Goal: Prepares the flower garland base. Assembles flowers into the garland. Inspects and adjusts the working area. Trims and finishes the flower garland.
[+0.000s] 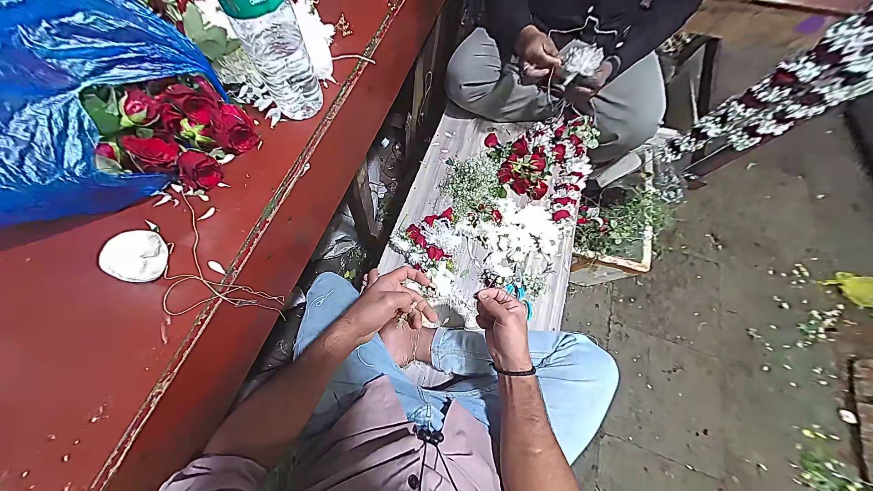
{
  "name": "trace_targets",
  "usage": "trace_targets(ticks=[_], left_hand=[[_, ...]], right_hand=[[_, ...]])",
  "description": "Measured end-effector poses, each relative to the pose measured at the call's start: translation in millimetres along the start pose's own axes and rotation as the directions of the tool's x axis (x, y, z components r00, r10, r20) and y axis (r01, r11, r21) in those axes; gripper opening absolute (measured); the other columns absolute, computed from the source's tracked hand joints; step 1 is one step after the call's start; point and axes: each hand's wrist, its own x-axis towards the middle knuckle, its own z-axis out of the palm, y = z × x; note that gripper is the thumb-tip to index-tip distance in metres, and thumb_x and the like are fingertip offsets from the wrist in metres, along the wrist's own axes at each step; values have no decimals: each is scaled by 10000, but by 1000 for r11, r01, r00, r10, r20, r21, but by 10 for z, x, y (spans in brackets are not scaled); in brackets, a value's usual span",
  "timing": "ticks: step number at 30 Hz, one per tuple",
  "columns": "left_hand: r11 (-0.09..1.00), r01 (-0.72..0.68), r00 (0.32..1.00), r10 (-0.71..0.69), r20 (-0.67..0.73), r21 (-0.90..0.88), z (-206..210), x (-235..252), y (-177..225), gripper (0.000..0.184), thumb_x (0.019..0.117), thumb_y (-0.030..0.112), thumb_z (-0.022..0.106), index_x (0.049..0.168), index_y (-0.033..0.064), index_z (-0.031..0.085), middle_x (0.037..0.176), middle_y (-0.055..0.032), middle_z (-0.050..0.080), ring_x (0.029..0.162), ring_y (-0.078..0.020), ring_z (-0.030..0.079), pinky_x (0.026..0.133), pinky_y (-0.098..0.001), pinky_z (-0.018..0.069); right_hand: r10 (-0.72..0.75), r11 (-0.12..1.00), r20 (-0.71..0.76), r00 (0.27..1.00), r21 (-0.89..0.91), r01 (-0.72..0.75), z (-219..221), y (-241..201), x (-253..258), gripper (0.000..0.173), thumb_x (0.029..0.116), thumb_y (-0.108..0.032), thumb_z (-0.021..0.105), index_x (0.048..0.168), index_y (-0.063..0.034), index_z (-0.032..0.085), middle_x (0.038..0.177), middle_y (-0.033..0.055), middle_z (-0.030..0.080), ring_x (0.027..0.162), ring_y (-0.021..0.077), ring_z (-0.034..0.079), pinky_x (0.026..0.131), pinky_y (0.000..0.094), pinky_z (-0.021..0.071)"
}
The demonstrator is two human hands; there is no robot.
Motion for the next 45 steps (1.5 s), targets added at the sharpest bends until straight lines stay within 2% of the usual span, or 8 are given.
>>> trace_targets(ticks=[9,13,17,21,28,39,43,45], left_hand=[[1000,-5,1000,5,-3,-10,-1,8,-107,452,905,-43,459,1353,5,489,803,-158,716,476,-103,564,467,-222,462],[994,79,995,-74,-63,71,18,23,-101,431,965,19,621,1380,93,529,1008,-134,759,412,-48,434,391,-196,335],[995,72,995,-67,-78,62,11,36,-76,382,1044,95,455,1422,67,505,1206,-153,720,558,-138,617,508,-271,514],[997,62,998,-62,-1,-44,-28,23,-45,497,966,8,316,1451,50,414,1356,-221,631,772,-262,731,726,-393,611],[998,55,998,-55,2,18,-3,7,-40,540,891,-107,464,1405,52,432,1274,-220,679,736,-216,727,670,-316,589],[993,114,990,-112,-82,26,6,15,-63,629,857,-122,450,1455,75,431,1276,-207,690,620,-251,703,533,-343,582],[983,52,997,-43,-59,174,-41,43,-157,580,864,-56,607,1412,99,501,1361,-119,666,772,-198,724,496,-290,531],[966,24,999,-14,-43,259,-55,53,-165,570,870,-39,648,1406,106,516,1393,-91,651,941,-199,733,605,-304,576]], right_hand=[[15,1000,1,1000,-3,-15,16,8,-7,127,962,-59,610,869,-36,693,582,-25,496,455,50,370,423,219,306],[7,1000,8,1000,5,-7,15,16,-11,132,963,-59,619,865,-32,702,577,-22,493,454,49,369,423,221,308],[-4,1000,-22,1000,3,4,-5,-14,0,145,966,-52,595,865,-36,699,585,-21,510,457,50,378,428,219,317],[-3,1000,-40,999,11,4,-34,-28,14,149,968,-55,595,858,-31,694,584,-18,508,458,56,390,430,220,328],[2,1000,-38,999,19,-1,-42,-17,11,147,968,-58,597,861,-31,694,572,-23,484,452,51,370,425,222,314],[-16,999,-40,999,33,18,-31,-17,2,145,965,-56,598,857,-34,692,572,-24,488,455,55,383,428,222,322],[-57,997,-30,998,54,58,-36,-17,4,143,965,-60,593,871,-47,699,597,-23,519,463,48,395,433,216,338],[-63,997,-14,998,53,64,-38,-16,2,139,968,-64,595,883,-43,702,606,-21,526,467,47,393,436,217,334]])
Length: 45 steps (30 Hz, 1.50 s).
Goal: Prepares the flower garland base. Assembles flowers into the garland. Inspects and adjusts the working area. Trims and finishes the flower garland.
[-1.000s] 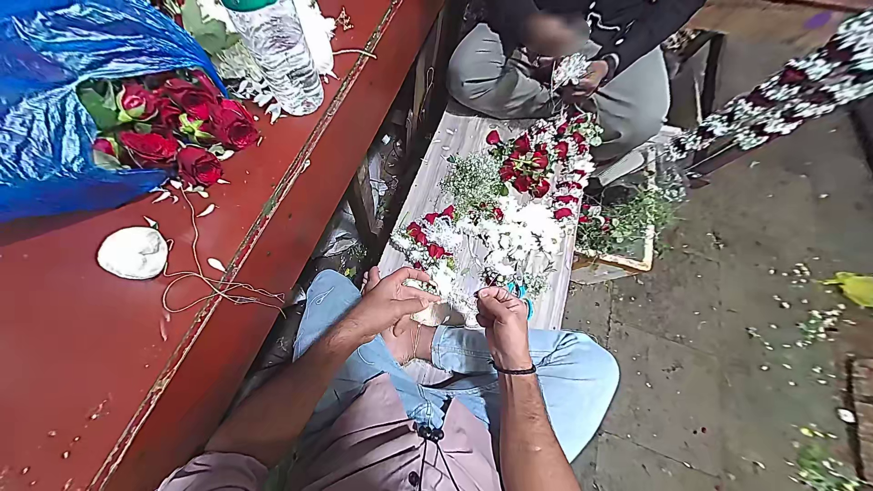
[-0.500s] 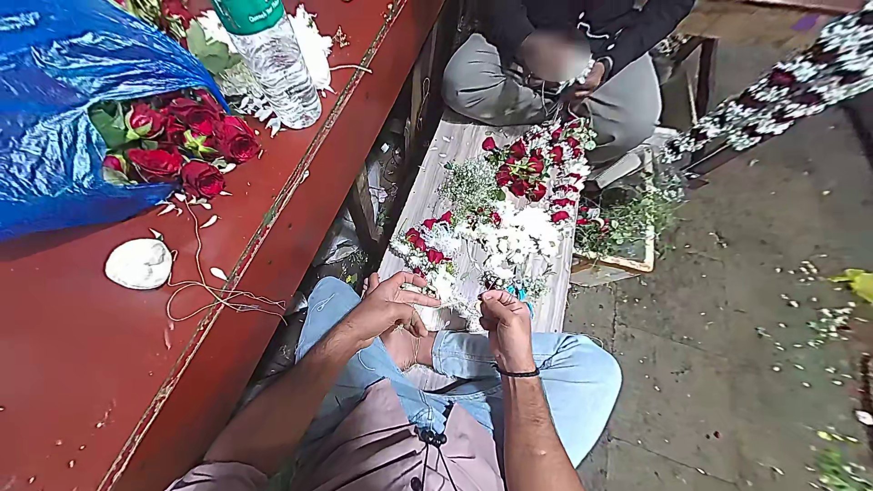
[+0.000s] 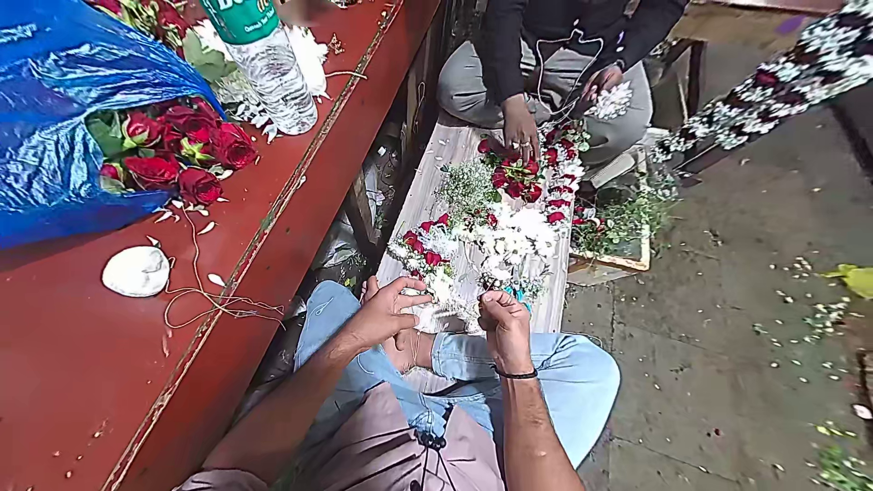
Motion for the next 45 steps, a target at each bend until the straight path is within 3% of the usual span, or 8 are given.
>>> trace_targets(ticks=[8,11,13,19,26,33,36,45], left_hand=[[879,-11,999,-8,39,477,-8,45,40,294,936,345,690,893,57,728,657,-7,603,594,-102,542,650,-357,499],[907,-50,995,10,97,418,66,51,97,317,968,339,663,943,26,703,687,-24,602,610,-110,553,635,-343,506],[901,-75,997,56,56,427,105,99,136,320,973,334,659,978,18,709,726,-59,630,651,-145,591,664,-376,528],[888,-240,957,285,-60,391,-91,208,-4,276,968,327,658,875,72,707,663,-1,596,594,-102,549,606,-326,479],[953,-302,880,284,-380,13,-578,59,-595,195,987,141,596,877,15,697,700,-38,659,626,-115,616,637,-307,544],[910,-407,874,363,323,80,149,-188,350,284,1040,222,561,1198,26,692,778,-31,672,656,-89,623,655,-290,557],[824,-538,793,566,226,-176,383,-190,810,245,1046,192,540,1075,65,748,582,94,486,471,18,380,455,-171,332],[555,-763,638,728,-250,-332,381,-166,1275,217,1021,177,602,1093,63,773,600,72,505,487,2,400,472,-179,376]], right_hand=[[27,945,168,985,-325,29,-13,34,19,167,993,-162,589,987,-65,725,664,-39,573,527,49,445,487,241,371],[155,907,358,921,-421,11,108,-6,-31,367,1038,-253,531,1303,-38,664,1178,77,725,1052,180,689,876,376,589],[142,970,522,841,-245,-11,260,-53,-47,437,1060,-276,506,1397,-12,595,1389,117,642,1299,221,594,1121,422,478],[91,983,531,842,-186,11,416,-119,-75,97,975,-163,664,954,-93,729,658,-70,614,542,-2,470,528,214,388],[90,848,542,836,-482,222,-25,-867,-18,158,980,-147,645,862,-79,723,607,-69,565,539,23,483,534,254,411],[18,811,739,673,-405,423,371,-1527,-53,221,1017,-263,640,929,-78,725,635,-43,586,544,26,501,517,230,423],[-109,898,753,649,-205,390,579,-1604,2,211,1019,-300,646,957,-111,715,693,-73,609,595,-16,513,549,181,428],[-193,980,702,686,110,163,701,-1305,155,201,1015,-276,633,991,-107,738,606,-97,514,509,-25,410,489,174,335]])
